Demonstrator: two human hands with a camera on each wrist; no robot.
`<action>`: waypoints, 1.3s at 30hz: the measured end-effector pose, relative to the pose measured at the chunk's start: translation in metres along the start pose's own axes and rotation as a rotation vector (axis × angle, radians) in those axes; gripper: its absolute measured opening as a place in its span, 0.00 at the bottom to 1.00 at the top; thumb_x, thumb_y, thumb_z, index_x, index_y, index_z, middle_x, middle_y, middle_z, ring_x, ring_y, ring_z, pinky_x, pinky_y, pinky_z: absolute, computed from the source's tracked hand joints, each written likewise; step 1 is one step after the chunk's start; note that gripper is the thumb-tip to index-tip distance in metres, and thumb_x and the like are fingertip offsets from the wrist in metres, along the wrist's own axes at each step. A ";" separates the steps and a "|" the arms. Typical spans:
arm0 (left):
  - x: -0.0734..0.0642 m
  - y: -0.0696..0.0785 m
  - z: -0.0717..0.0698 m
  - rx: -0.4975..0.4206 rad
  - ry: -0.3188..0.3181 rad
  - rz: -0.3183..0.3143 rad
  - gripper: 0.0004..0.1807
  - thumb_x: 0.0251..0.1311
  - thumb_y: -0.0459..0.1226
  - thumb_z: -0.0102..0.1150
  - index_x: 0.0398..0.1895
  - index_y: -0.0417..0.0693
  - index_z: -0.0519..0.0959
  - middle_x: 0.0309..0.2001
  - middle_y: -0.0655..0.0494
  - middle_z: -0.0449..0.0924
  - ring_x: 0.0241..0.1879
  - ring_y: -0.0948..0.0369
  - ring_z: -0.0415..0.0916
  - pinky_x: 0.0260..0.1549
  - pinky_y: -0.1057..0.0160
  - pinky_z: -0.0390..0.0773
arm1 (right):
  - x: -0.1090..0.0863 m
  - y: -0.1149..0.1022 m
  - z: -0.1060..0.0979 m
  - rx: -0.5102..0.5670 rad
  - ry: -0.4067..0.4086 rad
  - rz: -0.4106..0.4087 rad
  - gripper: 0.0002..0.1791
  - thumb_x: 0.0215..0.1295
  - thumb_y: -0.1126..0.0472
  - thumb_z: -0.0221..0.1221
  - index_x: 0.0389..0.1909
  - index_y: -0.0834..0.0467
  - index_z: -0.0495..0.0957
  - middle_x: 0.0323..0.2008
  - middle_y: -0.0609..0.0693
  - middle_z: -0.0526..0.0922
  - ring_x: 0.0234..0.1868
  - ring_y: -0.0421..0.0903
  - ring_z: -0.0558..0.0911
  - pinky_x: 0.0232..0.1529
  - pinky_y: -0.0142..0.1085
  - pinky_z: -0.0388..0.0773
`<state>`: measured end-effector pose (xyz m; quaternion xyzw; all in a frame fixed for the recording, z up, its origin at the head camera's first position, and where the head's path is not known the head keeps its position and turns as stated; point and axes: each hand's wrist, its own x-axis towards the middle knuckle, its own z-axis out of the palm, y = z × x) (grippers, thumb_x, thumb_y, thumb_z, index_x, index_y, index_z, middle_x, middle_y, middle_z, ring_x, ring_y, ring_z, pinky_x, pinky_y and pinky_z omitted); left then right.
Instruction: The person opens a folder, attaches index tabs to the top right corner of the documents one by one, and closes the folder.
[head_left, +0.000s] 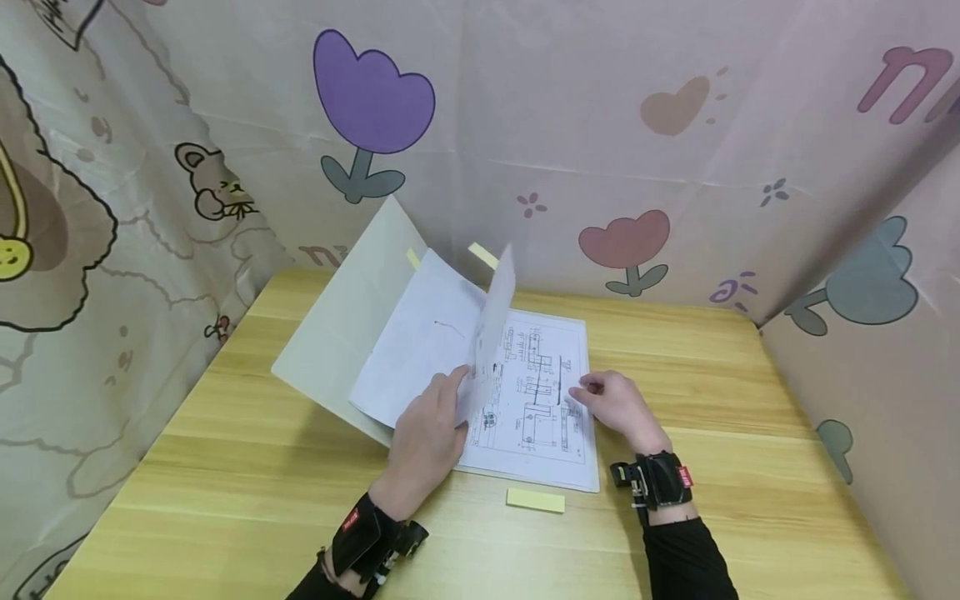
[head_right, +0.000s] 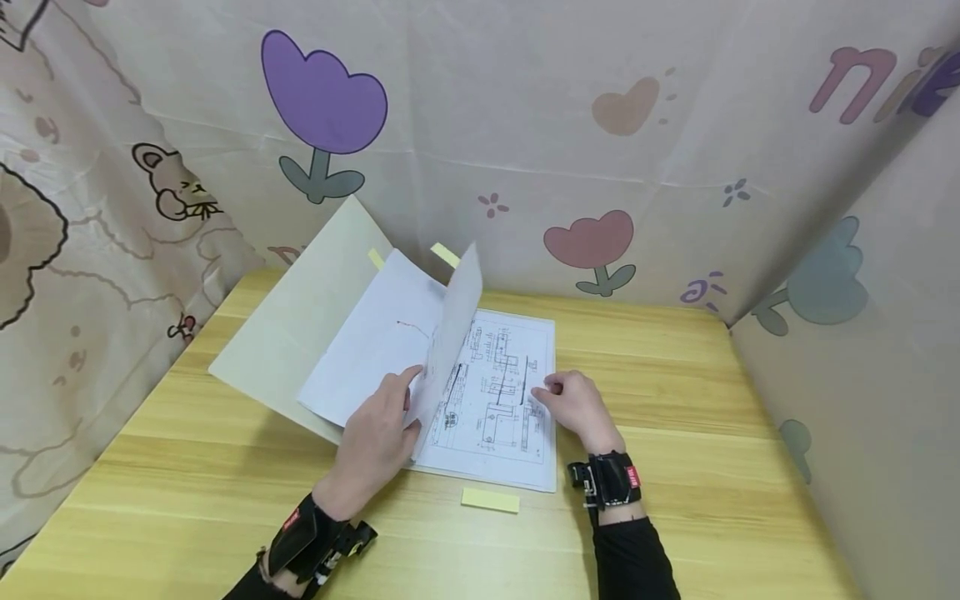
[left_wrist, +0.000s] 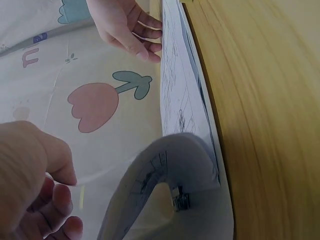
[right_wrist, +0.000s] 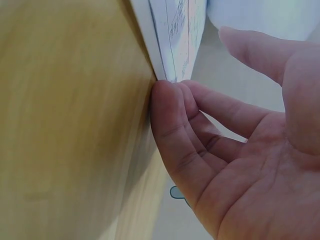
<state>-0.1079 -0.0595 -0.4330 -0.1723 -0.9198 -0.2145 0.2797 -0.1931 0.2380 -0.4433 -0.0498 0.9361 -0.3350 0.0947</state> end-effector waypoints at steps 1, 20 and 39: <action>-0.001 -0.001 -0.001 0.004 -0.005 -0.008 0.42 0.43 0.23 0.76 0.67 0.38 0.71 0.35 0.51 0.74 0.21 0.63 0.62 0.17 0.70 0.63 | 0.000 0.000 0.000 0.000 0.002 0.001 0.26 0.73 0.53 0.63 0.61 0.69 0.79 0.58 0.66 0.82 0.50 0.54 0.82 0.53 0.50 0.81; -0.015 -0.026 0.000 0.182 0.039 0.002 0.30 0.60 0.21 0.61 0.67 0.32 0.67 0.41 0.38 0.71 0.30 0.51 0.68 0.23 0.61 0.71 | -0.001 0.003 -0.003 -0.004 0.004 0.004 0.26 0.73 0.52 0.62 0.61 0.69 0.79 0.58 0.66 0.82 0.53 0.56 0.82 0.57 0.53 0.80; -0.009 -0.029 -0.003 0.531 0.026 -0.066 0.52 0.50 0.21 0.70 0.81 0.45 0.59 0.76 0.39 0.48 0.70 0.41 0.52 0.59 0.36 0.57 | 0.003 0.002 -0.001 -0.006 0.002 0.007 0.26 0.73 0.52 0.63 0.61 0.68 0.80 0.56 0.64 0.84 0.47 0.53 0.80 0.49 0.45 0.79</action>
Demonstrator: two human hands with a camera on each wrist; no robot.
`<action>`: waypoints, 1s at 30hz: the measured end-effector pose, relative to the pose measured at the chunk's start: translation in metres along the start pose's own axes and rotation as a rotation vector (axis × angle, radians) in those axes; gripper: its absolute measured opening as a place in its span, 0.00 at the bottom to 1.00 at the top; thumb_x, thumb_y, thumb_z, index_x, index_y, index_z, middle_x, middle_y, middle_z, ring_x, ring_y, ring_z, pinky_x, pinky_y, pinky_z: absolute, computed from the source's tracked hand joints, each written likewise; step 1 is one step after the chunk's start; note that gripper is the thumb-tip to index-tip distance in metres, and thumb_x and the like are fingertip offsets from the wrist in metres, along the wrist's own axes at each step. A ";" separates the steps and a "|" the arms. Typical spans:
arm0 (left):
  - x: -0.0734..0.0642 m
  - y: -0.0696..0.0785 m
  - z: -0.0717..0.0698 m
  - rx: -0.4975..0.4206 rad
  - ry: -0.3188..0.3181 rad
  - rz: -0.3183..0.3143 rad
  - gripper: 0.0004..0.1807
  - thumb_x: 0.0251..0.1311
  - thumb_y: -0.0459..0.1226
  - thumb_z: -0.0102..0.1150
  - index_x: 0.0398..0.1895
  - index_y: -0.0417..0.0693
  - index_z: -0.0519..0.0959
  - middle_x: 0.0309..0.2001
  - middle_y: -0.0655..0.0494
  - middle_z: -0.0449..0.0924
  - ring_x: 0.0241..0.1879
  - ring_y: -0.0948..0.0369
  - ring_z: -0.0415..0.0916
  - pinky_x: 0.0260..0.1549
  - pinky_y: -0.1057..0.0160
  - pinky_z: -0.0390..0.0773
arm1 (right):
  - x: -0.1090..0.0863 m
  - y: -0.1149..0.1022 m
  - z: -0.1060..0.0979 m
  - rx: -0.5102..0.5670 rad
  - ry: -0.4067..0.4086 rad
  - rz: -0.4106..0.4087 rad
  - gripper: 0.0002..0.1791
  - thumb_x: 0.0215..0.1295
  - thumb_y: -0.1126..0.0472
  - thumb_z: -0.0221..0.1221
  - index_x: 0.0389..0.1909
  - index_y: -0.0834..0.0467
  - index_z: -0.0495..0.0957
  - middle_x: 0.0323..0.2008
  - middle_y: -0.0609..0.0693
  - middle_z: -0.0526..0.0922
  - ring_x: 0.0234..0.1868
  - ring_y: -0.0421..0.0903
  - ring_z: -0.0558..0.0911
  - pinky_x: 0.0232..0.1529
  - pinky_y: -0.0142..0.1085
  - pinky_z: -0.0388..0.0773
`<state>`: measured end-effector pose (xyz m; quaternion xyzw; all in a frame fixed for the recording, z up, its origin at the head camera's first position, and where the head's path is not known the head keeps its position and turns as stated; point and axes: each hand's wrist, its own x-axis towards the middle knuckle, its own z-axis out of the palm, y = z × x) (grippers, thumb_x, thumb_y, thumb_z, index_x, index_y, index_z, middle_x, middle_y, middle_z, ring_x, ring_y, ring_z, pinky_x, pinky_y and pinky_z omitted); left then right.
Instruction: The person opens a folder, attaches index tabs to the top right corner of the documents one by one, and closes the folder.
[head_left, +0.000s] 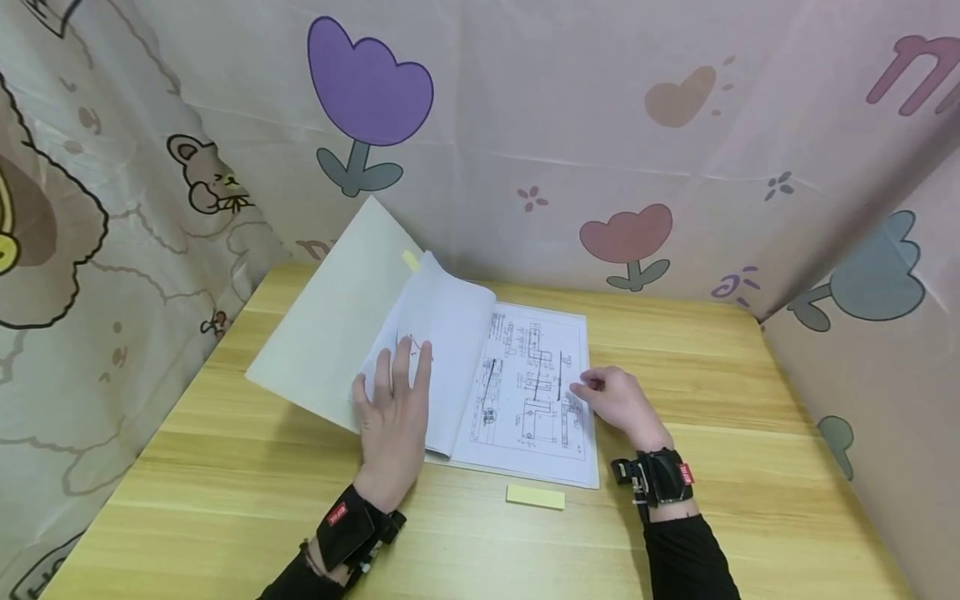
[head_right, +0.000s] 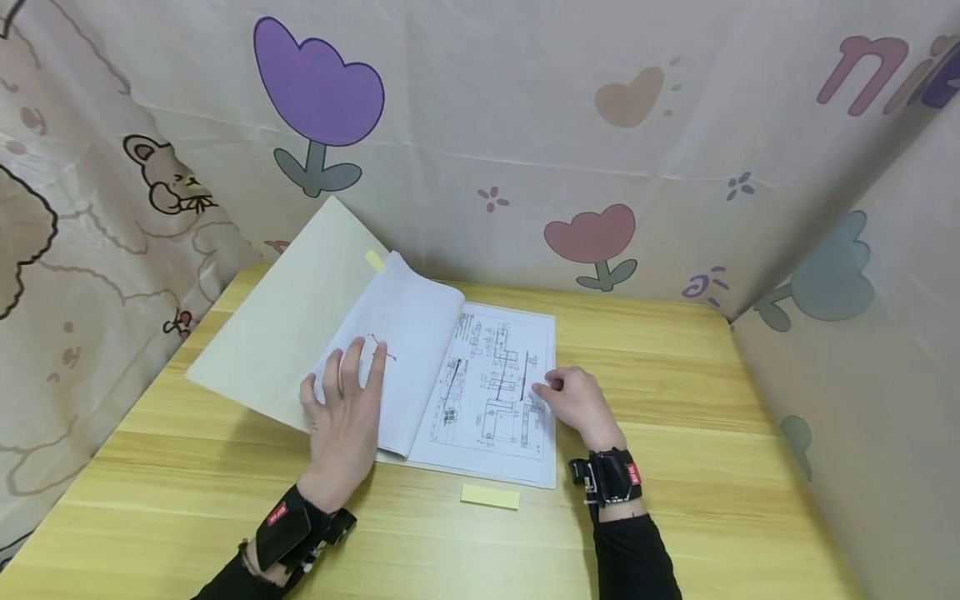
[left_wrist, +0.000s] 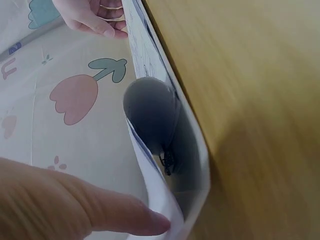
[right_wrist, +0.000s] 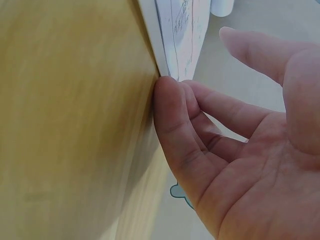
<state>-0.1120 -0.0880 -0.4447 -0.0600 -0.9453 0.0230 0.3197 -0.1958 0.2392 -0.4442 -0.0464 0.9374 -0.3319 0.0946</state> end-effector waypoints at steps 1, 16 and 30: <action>0.001 0.000 0.000 0.041 0.015 0.004 0.53 0.49 0.21 0.71 0.81 0.46 0.59 0.77 0.40 0.48 0.72 0.41 0.50 0.60 0.35 0.56 | 0.000 0.000 0.000 0.001 -0.001 -0.002 0.26 0.73 0.52 0.63 0.61 0.67 0.80 0.56 0.63 0.84 0.47 0.53 0.80 0.49 0.45 0.79; 0.034 0.022 -0.011 -0.132 -0.384 0.209 0.22 0.59 0.27 0.70 0.57 0.41 0.82 0.63 0.44 0.76 0.59 0.47 0.73 0.53 0.49 0.79 | 0.000 0.001 -0.001 -0.003 -0.005 -0.005 0.26 0.73 0.52 0.63 0.62 0.67 0.80 0.56 0.63 0.83 0.49 0.53 0.80 0.51 0.47 0.80; 0.056 0.051 0.021 -0.310 -0.521 0.149 0.21 0.60 0.41 0.73 0.56 0.45 0.85 0.65 0.48 0.78 0.75 0.44 0.61 0.75 0.38 0.56 | -0.021 -0.018 0.005 -0.081 -0.014 -0.159 0.24 0.67 0.55 0.68 0.58 0.66 0.82 0.41 0.52 0.82 0.39 0.45 0.80 0.39 0.37 0.81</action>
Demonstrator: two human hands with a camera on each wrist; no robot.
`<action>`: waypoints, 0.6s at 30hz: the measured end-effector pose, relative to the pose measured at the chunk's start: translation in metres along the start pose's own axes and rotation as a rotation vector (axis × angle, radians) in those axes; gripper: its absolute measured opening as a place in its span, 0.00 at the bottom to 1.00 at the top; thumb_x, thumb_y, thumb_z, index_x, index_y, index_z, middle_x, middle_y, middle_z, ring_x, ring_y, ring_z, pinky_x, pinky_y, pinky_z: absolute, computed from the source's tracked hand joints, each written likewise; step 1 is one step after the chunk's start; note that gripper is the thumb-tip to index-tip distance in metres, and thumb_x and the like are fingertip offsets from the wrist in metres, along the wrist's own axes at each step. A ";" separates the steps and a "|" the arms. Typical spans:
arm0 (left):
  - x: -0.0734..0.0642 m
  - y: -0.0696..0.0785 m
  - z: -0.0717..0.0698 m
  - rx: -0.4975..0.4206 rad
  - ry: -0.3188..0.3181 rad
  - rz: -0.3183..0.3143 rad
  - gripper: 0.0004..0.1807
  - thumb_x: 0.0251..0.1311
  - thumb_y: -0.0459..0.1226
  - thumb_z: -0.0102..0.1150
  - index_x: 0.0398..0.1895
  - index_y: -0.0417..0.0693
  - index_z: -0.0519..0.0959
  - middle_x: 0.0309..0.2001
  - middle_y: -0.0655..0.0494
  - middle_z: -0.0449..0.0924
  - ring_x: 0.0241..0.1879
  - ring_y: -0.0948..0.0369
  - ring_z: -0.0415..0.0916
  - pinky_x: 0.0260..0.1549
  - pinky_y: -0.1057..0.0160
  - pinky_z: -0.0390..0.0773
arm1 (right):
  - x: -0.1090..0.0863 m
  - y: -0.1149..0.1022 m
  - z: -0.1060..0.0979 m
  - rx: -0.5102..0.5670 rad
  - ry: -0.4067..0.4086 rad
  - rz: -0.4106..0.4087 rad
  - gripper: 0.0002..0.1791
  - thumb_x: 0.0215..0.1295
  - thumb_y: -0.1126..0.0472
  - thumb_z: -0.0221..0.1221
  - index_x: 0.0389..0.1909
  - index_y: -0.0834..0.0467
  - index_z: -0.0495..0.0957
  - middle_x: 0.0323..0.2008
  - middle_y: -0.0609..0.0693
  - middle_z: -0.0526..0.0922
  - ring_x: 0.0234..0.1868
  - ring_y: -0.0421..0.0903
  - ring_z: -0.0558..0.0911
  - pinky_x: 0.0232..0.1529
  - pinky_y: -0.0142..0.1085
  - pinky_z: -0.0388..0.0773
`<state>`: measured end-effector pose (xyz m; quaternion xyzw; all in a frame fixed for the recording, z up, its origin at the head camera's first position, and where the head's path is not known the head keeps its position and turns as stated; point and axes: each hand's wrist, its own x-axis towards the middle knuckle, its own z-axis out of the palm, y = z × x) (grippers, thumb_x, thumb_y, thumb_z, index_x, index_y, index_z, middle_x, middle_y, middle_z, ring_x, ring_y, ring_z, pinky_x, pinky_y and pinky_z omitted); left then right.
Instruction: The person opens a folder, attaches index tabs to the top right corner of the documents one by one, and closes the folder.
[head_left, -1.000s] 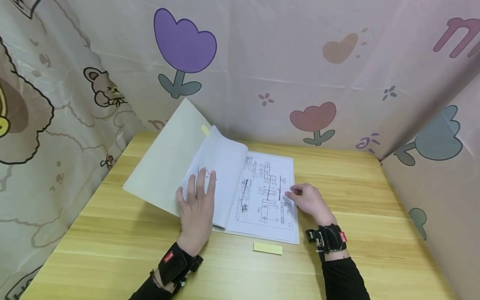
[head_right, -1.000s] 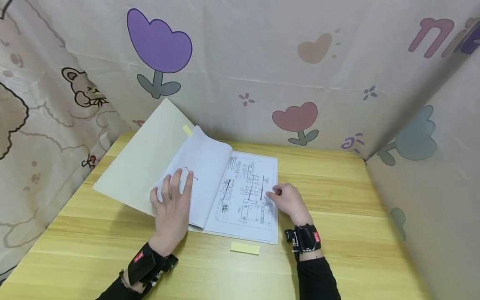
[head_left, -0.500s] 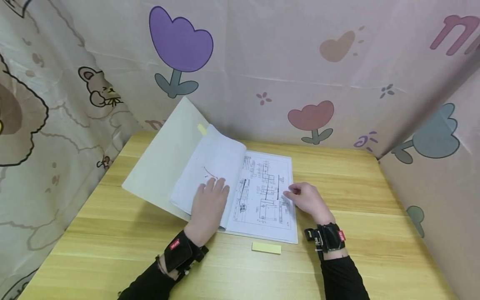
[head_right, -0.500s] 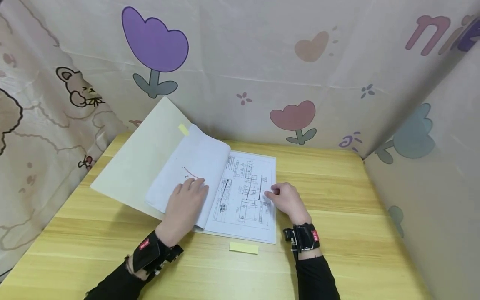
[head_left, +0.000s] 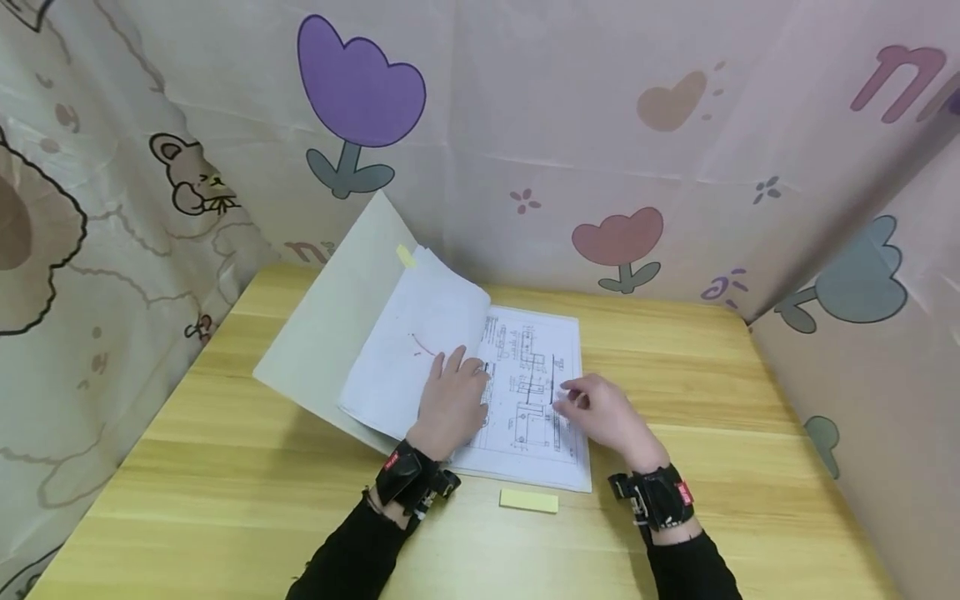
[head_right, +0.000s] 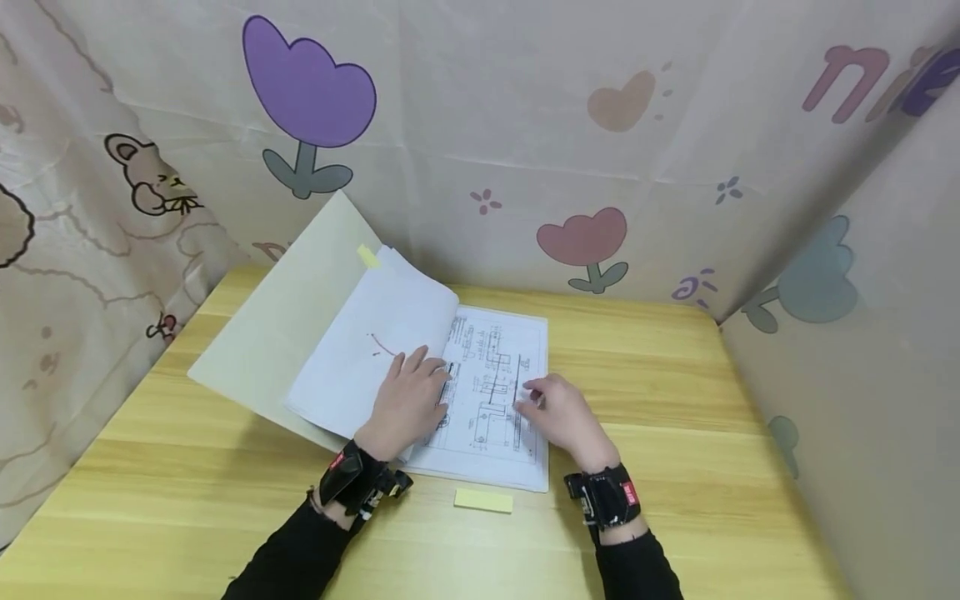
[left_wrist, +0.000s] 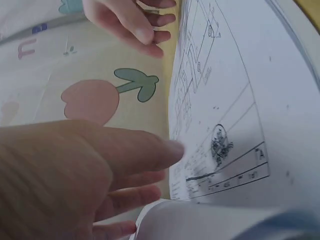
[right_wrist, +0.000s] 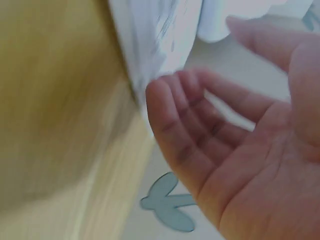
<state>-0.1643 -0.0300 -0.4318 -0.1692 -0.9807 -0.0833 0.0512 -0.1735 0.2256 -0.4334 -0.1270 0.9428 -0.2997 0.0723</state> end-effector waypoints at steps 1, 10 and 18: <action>0.000 -0.001 0.001 0.003 -0.017 -0.018 0.23 0.58 0.43 0.75 0.56 0.46 0.85 0.66 0.48 0.77 0.76 0.43 0.59 0.75 0.37 0.54 | -0.004 -0.004 0.003 -0.008 -0.018 -0.044 0.22 0.67 0.56 0.69 0.56 0.65 0.83 0.41 0.50 0.82 0.38 0.44 0.80 0.38 0.36 0.81; -0.002 -0.003 0.004 0.039 -0.067 -0.065 0.32 0.53 0.50 0.79 0.60 0.46 0.84 0.72 0.48 0.71 0.76 0.42 0.57 0.75 0.36 0.55 | -0.030 -0.041 0.025 -0.074 -0.288 -0.298 0.16 0.54 0.56 0.77 0.41 0.56 0.87 0.35 0.42 0.81 0.34 0.40 0.77 0.37 0.31 0.78; -0.002 -0.007 0.007 0.036 -0.077 -0.093 0.34 0.53 0.54 0.78 0.60 0.47 0.84 0.73 0.48 0.69 0.75 0.43 0.59 0.74 0.38 0.58 | -0.039 -0.058 0.037 -0.142 -0.425 -0.247 0.17 0.43 0.55 0.83 0.30 0.48 0.83 0.29 0.37 0.77 0.31 0.35 0.73 0.34 0.30 0.74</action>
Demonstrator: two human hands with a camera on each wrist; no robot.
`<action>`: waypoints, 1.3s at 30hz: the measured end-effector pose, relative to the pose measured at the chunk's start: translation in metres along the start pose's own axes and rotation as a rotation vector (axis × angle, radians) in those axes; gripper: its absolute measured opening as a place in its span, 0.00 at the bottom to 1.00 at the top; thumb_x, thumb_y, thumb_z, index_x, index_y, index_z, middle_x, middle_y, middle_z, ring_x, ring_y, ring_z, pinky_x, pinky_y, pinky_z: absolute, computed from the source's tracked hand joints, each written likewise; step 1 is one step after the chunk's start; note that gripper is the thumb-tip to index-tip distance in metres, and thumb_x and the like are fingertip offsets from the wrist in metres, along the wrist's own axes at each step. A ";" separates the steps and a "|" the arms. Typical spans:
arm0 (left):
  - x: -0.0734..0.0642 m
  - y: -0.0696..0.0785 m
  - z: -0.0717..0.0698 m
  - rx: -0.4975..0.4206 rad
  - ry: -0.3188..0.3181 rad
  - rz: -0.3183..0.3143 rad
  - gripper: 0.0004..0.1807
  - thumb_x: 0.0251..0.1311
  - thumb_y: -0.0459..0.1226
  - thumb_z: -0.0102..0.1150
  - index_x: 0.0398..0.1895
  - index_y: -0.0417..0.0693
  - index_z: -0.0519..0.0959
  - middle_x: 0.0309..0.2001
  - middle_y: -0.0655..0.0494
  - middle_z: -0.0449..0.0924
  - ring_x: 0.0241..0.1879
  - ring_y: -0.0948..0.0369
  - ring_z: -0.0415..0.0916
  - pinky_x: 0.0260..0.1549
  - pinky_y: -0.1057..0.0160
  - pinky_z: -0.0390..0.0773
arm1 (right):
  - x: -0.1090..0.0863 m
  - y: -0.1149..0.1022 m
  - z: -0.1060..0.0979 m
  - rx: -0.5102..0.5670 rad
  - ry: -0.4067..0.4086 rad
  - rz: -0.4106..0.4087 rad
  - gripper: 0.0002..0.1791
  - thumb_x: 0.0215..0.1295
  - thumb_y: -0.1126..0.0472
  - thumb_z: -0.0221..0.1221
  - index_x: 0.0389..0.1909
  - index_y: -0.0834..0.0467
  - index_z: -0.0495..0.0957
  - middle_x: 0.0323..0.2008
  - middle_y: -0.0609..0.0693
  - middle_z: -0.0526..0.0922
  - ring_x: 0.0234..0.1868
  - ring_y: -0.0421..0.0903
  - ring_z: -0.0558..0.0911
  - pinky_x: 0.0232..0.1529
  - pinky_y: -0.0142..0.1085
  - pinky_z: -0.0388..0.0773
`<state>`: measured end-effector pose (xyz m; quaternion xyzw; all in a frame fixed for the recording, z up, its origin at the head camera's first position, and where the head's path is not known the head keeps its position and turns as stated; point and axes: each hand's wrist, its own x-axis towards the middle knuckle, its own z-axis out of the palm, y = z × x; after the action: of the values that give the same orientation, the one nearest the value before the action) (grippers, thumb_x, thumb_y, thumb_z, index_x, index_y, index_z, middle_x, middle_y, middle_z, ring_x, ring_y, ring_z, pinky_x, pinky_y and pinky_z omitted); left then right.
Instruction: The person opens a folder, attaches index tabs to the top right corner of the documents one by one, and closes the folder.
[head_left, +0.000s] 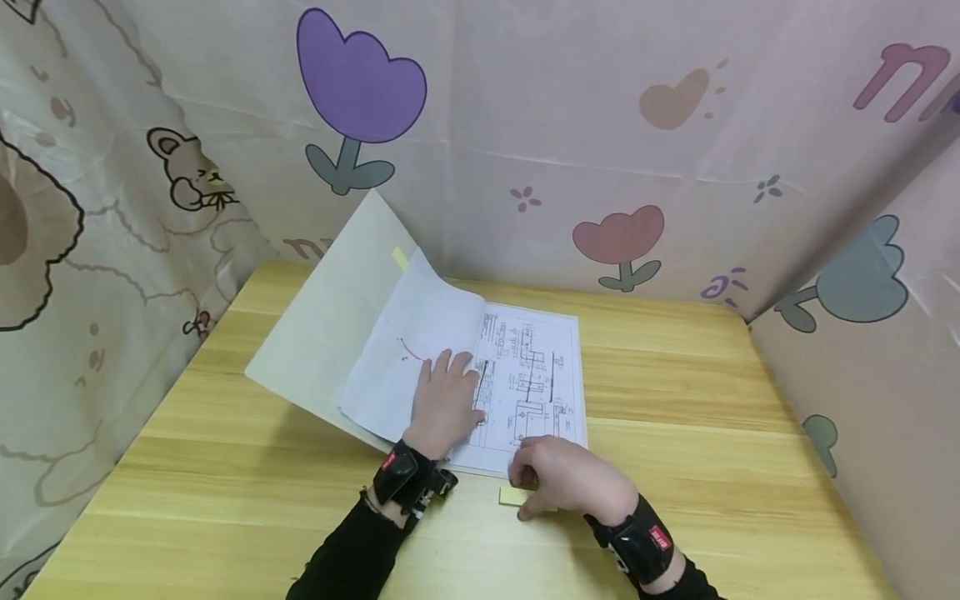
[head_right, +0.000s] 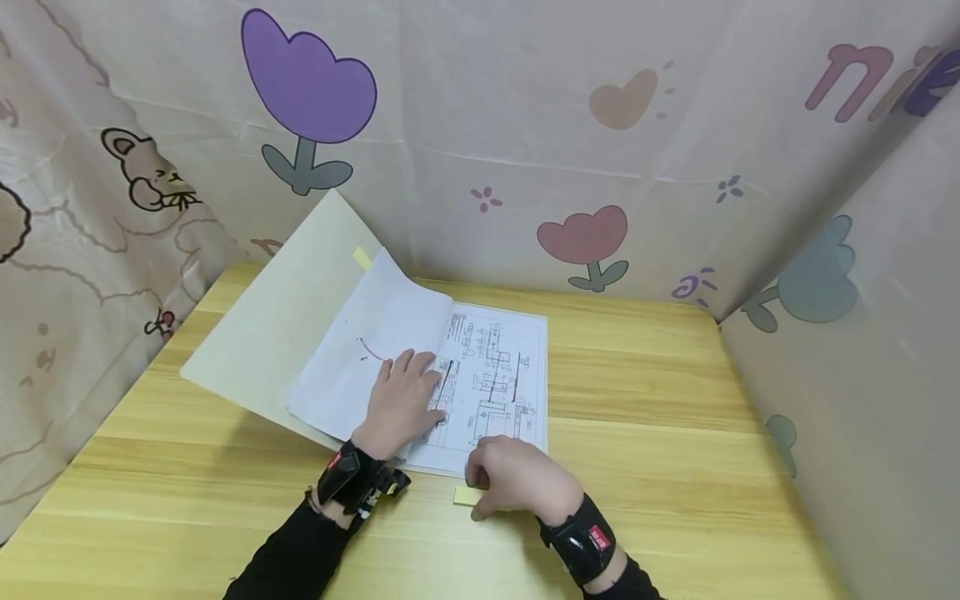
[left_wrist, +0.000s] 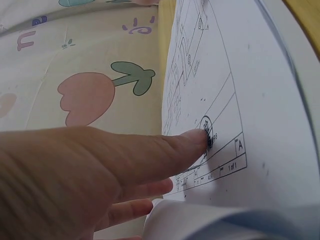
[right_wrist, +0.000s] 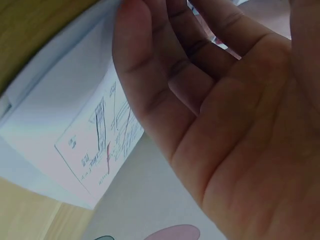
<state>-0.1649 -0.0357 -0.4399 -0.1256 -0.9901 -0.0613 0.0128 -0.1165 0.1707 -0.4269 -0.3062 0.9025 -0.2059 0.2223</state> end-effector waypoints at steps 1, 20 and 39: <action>0.000 0.000 0.000 -0.001 0.002 0.000 0.34 0.53 0.54 0.78 0.60 0.47 0.84 0.73 0.48 0.69 0.75 0.43 0.59 0.74 0.38 0.58 | 0.000 -0.001 0.001 -0.008 0.002 -0.002 0.17 0.43 0.57 0.82 0.29 0.48 0.83 0.29 0.37 0.77 0.31 0.35 0.73 0.34 0.30 0.74; 0.003 -0.006 -0.003 -0.079 0.084 0.000 0.27 0.58 0.48 0.75 0.58 0.47 0.84 0.64 0.48 0.77 0.65 0.46 0.70 0.61 0.45 0.74 | 0.001 0.010 -0.011 0.154 0.189 -0.168 0.09 0.63 0.59 0.72 0.40 0.50 0.82 0.35 0.37 0.83 0.36 0.35 0.81 0.40 0.33 0.83; 0.007 0.013 -0.009 -1.177 0.192 0.098 0.16 0.72 0.37 0.61 0.59 0.42 0.77 0.58 0.49 0.80 0.57 0.53 0.81 0.53 0.55 0.84 | 0.013 0.021 -0.010 0.569 0.770 -0.004 0.18 0.67 0.67 0.68 0.56 0.62 0.80 0.48 0.54 0.86 0.45 0.48 0.87 0.43 0.35 0.87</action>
<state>-0.1682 -0.0222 -0.4288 -0.1511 -0.7773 -0.6098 0.0332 -0.1408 0.1797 -0.4328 -0.1364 0.8264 -0.5437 -0.0537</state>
